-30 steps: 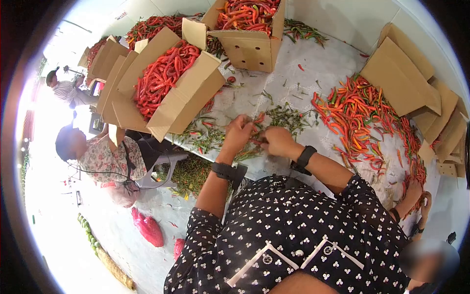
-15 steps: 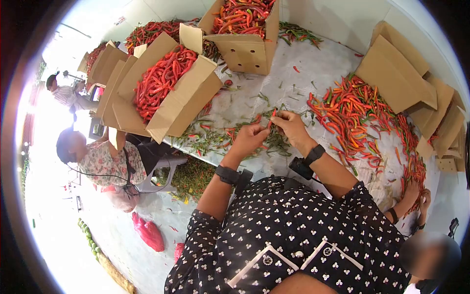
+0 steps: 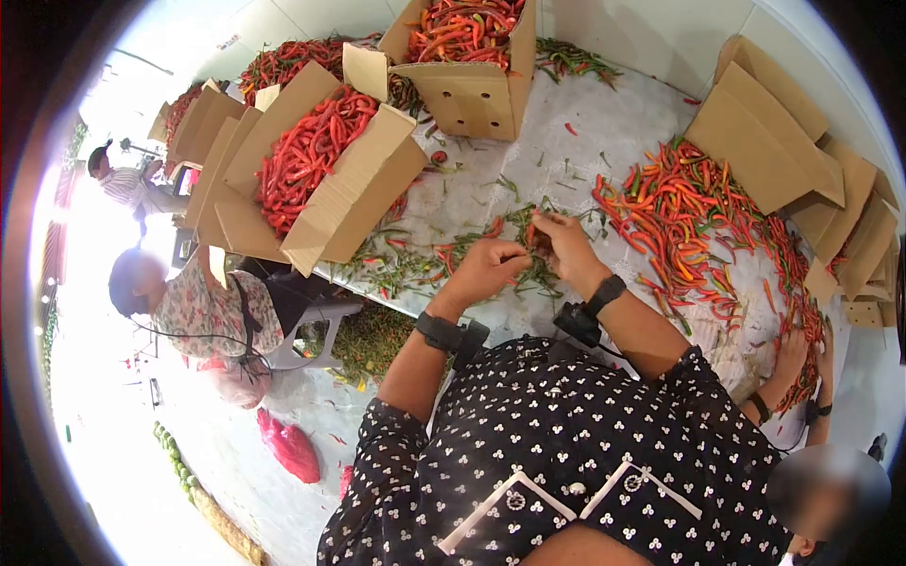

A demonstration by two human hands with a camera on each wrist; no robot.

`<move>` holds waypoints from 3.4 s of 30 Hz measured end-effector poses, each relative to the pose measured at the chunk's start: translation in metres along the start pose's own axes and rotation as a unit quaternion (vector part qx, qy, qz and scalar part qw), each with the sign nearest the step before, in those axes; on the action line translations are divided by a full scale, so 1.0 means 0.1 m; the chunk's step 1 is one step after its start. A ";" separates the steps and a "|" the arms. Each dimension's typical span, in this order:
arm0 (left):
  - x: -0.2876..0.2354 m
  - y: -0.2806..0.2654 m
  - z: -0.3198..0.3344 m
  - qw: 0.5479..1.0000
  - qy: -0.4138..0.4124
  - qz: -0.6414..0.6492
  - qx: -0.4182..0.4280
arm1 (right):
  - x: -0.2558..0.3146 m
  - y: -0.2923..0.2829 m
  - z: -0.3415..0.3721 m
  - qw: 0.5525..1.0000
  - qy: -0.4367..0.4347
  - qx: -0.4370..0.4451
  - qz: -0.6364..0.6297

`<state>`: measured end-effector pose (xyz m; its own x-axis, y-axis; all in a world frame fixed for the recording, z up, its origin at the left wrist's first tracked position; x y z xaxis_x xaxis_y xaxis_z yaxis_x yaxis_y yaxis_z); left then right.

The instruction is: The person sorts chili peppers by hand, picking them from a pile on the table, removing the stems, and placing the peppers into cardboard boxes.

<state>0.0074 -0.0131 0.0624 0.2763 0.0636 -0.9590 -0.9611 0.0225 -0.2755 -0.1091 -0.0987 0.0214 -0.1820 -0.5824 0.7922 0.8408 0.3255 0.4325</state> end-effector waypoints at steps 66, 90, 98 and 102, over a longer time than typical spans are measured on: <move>0.15 -0.37 0.06 0.954 -0.171 0.034 -0.243 | 0.23 -0.01 0.20 0.991 -0.061 -0.025 -0.116; 0.37 0.01 0.32 0.901 0.015 -0.434 -0.026 | -0.14 -1.68 2.67 0.724 0.247 0.232 0.601; 0.47 -0.02 0.24 0.909 0.007 -0.415 -0.039 | 0.58 -0.93 1.13 0.830 -0.057 0.068 0.551; 0.51 -0.09 0.21 0.932 0.033 -0.352 -0.077 | 0.26 -0.54 0.51 0.942 0.026 0.076 0.325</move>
<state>0.0307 0.0104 0.0173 0.8430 0.0253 -0.5374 -0.5321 -0.1084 -0.8397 -0.1849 -0.0930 0.0404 0.3749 -0.2576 0.8905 0.6821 0.7272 -0.0768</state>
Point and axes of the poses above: each hand's wrist, its own z-axis away from the middle knuckle, its own y-axis out of the palm, x = y × z, the point moved 3 cm from there along -z, towards the middle knuckle, and after that the axes turned 1 degree about -z, right-handed, at the moved point
